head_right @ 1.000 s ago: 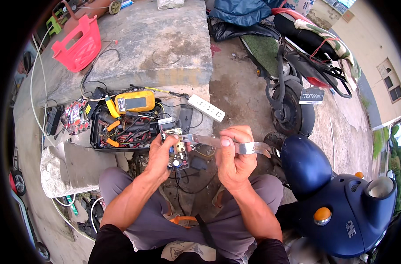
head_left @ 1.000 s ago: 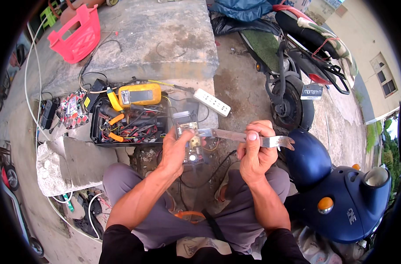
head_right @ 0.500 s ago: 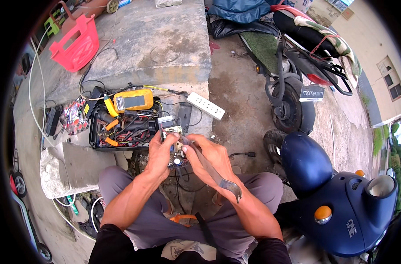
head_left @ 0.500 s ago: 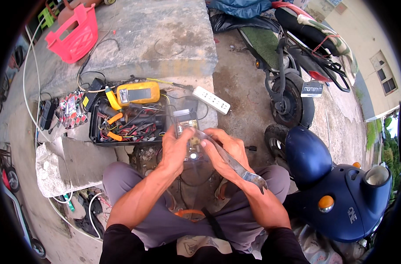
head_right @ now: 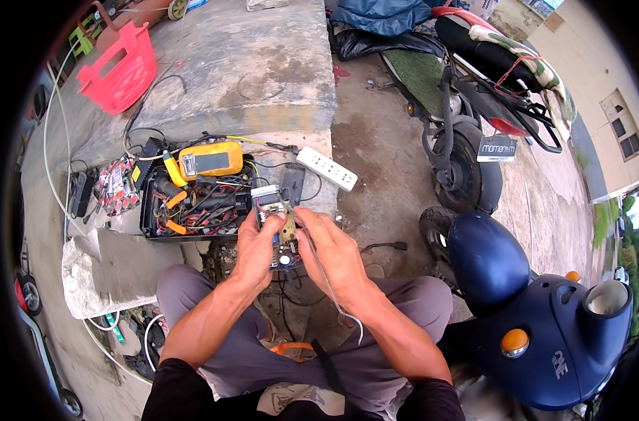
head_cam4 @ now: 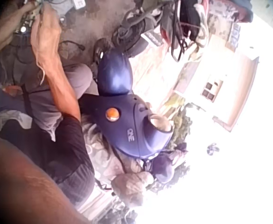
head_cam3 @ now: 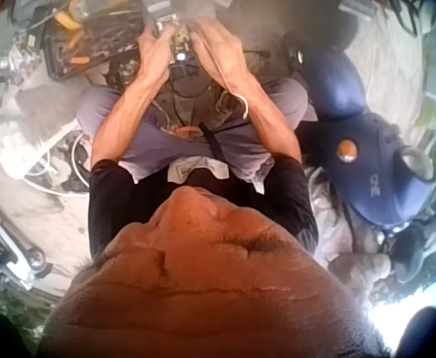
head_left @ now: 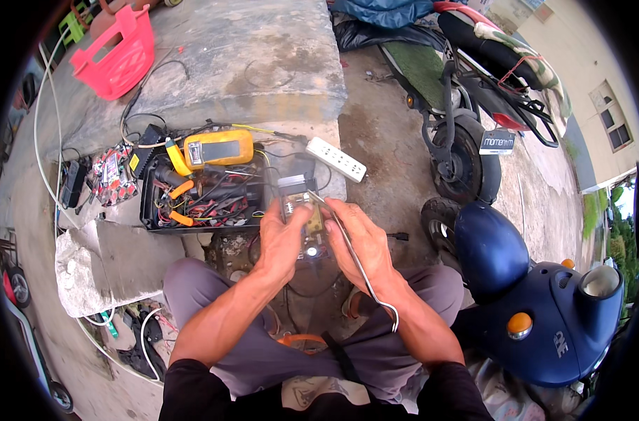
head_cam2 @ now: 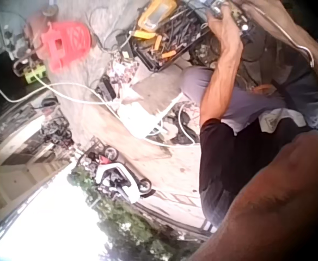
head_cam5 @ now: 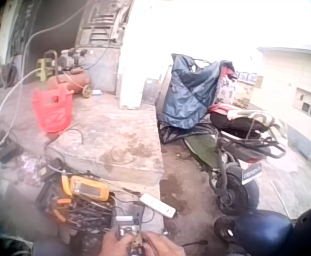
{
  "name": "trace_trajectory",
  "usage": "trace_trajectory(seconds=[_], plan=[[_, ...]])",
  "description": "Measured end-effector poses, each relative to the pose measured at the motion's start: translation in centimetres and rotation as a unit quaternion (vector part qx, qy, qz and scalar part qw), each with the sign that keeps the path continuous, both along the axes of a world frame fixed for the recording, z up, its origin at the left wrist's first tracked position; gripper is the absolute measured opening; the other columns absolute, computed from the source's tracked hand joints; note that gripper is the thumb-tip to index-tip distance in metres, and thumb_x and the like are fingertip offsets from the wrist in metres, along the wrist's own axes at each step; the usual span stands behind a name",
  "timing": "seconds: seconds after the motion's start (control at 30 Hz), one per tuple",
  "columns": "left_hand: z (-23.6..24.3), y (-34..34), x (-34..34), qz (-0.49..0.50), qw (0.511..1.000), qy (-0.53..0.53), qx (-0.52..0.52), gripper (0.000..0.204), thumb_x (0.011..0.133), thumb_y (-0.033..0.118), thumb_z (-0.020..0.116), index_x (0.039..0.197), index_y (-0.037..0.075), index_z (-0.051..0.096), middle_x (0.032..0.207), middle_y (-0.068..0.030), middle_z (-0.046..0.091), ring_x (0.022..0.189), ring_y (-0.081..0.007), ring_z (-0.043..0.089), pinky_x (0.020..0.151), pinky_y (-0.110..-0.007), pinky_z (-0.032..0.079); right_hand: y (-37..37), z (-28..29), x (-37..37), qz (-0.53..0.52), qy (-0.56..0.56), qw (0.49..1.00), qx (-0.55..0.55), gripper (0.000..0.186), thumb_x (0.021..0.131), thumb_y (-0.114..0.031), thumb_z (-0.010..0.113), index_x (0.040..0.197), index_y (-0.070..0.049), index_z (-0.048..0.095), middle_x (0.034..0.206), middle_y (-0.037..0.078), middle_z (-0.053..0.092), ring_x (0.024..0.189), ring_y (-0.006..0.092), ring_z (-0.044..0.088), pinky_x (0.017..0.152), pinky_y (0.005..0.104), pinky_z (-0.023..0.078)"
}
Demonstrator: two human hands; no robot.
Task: The person connects wires to a circuit board by hand and uses a metal tool to adjust components. They handle a power strip and a multimeter casing while working on the electronics near motorcycles.
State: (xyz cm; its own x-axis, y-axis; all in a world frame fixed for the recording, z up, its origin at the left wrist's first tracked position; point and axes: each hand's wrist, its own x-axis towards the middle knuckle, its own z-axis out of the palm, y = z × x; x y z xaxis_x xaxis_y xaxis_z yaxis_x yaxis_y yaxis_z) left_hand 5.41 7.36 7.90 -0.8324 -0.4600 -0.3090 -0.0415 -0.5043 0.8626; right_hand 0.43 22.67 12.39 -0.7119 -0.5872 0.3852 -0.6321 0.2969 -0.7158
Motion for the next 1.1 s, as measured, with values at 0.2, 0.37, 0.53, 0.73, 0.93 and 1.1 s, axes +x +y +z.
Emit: trace_trajectory(seconds=[0.2, 0.37, 0.53, 0.73, 0.93, 1.1], plan=[[0.0, -0.1, 0.1, -0.001, 1.000, -0.001, 0.007, 0.026, 0.101, 0.014, 0.071, 0.123, 0.000, 0.068, 0.108, -0.0072, 0.075, 0.093, -0.0135, 0.067, 0.082, -0.032, 0.055, -0.1, 0.2, 0.0, 0.001, 0.003, 1.000, 0.014, 0.042, 0.097, 0.003, 0.072, 0.139, 0.000, 0.064, 0.118, 0.021, 0.073, 0.101, 0.0406, 0.075, 0.084, 0.0432, 0.061], [0.0, -0.2, 0.1, 0.000, 1.000, 0.002, 0.003, 0.027, 0.101, 0.014, 0.071, 0.124, -0.001, 0.067, 0.109, -0.0074, 0.074, 0.094, -0.0137, 0.067, 0.082, -0.032, 0.055, -0.1, 0.2, -0.2, 0.014, 0.024, 1.000, 0.005, 0.039, 0.099, 0.005, 0.067, 0.138, 0.003, 0.065, 0.114, 0.021, 0.074, 0.096, 0.0370, 0.075, 0.081, 0.0415, 0.060], [0.2, -0.3, 0.2, -0.012, 1.000, 0.001, -0.004, 0.022, 0.102, 0.013, 0.068, 0.122, 0.004, 0.068, 0.107, -0.0029, 0.073, 0.092, -0.0105, 0.066, 0.084, -0.030, 0.054, 0.2, 0.2, -0.5, 0.026, 0.053, 0.998, 0.005, 0.043, 0.097, 0.009, 0.068, 0.139, 0.002, 0.065, 0.116, 0.020, 0.074, 0.099, 0.0361, 0.076, 0.081, 0.0410, 0.061], [0.2, -0.4, 0.4, -0.018, 1.000, 0.011, -0.017, 0.021, 0.103, 0.013, 0.069, 0.121, 0.003, 0.069, 0.106, -0.0026, 0.073, 0.091, -0.0099, 0.066, 0.081, -0.030, 0.055, 0.4, 0.2, -0.9, 0.048, 0.079, 0.996, -0.002, 0.047, 0.094, 0.010, 0.070, 0.140, 0.002, 0.065, 0.120, 0.020, 0.074, 0.101, 0.0347, 0.076, 0.084, 0.0401, 0.063], [-0.1, -0.4, 0.5, -0.023, 0.999, 0.009, -0.025, 0.029, 0.100, 0.014, 0.073, 0.124, -0.002, 0.067, 0.110, -0.0076, 0.073, 0.095, -0.0136, 0.065, 0.083, -0.033, 0.055, 0.8, 0.1, -1.2, 0.057, 0.100, 0.993, -0.004, 0.047, 0.092, 0.011, 0.072, 0.139, 0.004, 0.066, 0.122, 0.020, 0.074, 0.100, 0.0339, 0.077, 0.084, 0.0390, 0.064], [0.2, -0.2, 0.5, -0.025, 0.999, 0.015, -0.019, 0.027, 0.100, 0.013, 0.073, 0.123, -0.001, 0.068, 0.108, -0.0065, 0.073, 0.094, -0.0128, 0.065, 0.083, -0.033, 0.055, 0.9, 0.0, -1.3, 0.059, 0.109, 0.992, -0.009, 0.046, 0.092, 0.011, 0.072, 0.137, 0.004, 0.066, 0.120, 0.020, 0.074, 0.099, 0.0335, 0.077, 0.084, 0.0385, 0.064]])
